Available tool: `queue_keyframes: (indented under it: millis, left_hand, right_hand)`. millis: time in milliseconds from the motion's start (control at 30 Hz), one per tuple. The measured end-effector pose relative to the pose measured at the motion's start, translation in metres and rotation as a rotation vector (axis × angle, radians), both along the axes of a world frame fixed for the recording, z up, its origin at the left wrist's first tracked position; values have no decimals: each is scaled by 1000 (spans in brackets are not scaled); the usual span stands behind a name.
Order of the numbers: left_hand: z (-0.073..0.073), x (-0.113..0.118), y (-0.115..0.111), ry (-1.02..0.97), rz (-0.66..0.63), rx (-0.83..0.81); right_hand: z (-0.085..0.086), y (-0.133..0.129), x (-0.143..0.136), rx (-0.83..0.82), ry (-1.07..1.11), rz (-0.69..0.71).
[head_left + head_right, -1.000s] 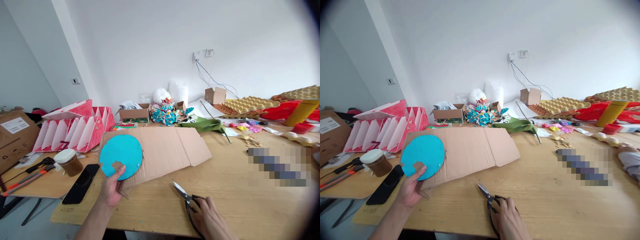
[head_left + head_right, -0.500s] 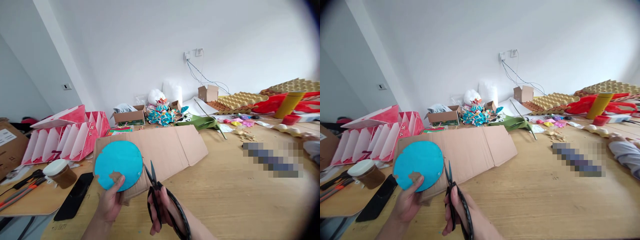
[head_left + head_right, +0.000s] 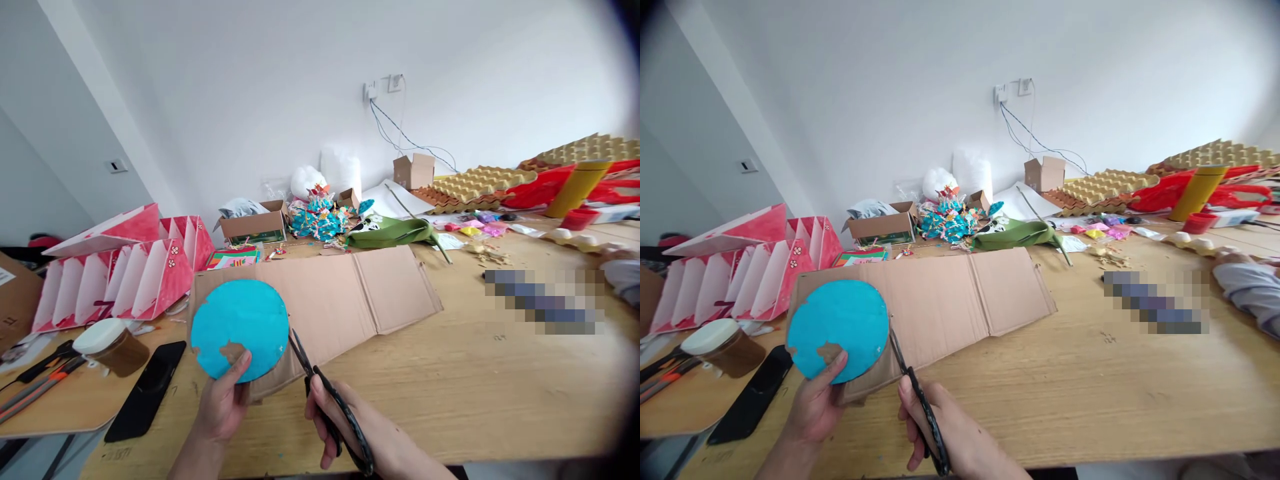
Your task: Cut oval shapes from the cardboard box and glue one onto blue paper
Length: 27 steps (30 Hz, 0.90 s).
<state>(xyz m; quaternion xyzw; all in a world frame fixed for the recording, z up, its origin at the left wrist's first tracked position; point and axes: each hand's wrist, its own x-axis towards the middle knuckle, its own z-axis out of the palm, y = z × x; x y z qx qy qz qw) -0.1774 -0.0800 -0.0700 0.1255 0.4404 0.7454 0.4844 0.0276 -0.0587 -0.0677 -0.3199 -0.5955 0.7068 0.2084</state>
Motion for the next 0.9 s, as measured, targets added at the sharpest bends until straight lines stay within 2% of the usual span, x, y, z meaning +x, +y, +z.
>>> queue_keyframes:
  millis: [167, 300, 367, 433, 500, 567, 600, 667, 767, 833, 900]
  left_hand:
    - [-7, -3, 3, 73, -8, -10]
    - [-4, -5, 7, 99, -52, 18]
    - [0, -5, 9, 70, -54, -44]
    - [3, -6, 11, 26, -54, -118]
    - [5, -6, 13, -23, -64, -147]
    - [4, -6, 14, -60, -64, -139]
    - [3, -6, 14, -69, -60, -131]
    - [0, -4, 15, -75, -57, -111]
    - [-5, 1, 16, -124, -97, -70]
    - [-8, 7, 15, -190, -143, -59]
    - [-11, 14, 12, -240, -177, -64]
  right_hand:
    - [-15, 2, -4, 90, -108, -11]
    - [-24, 4, -6, 232, -196, -116]
    - [-24, 5, -7, 92, -116, -44]
    - [-23, 4, -7, -173, 50, 106]
    - [-22, 2, -6, -372, 190, 182]
    - [-22, -3, -5, -410, 206, 160]
    - [-23, -7, -5, -369, 170, 110]
    - [-27, -14, -6, -183, 89, -70]
    - [-38, -19, -17, 149, 125, -503]
    - [-43, -15, -30, 208, 242, -727]
    - [-46, -7, -45, 178, 310, -887]
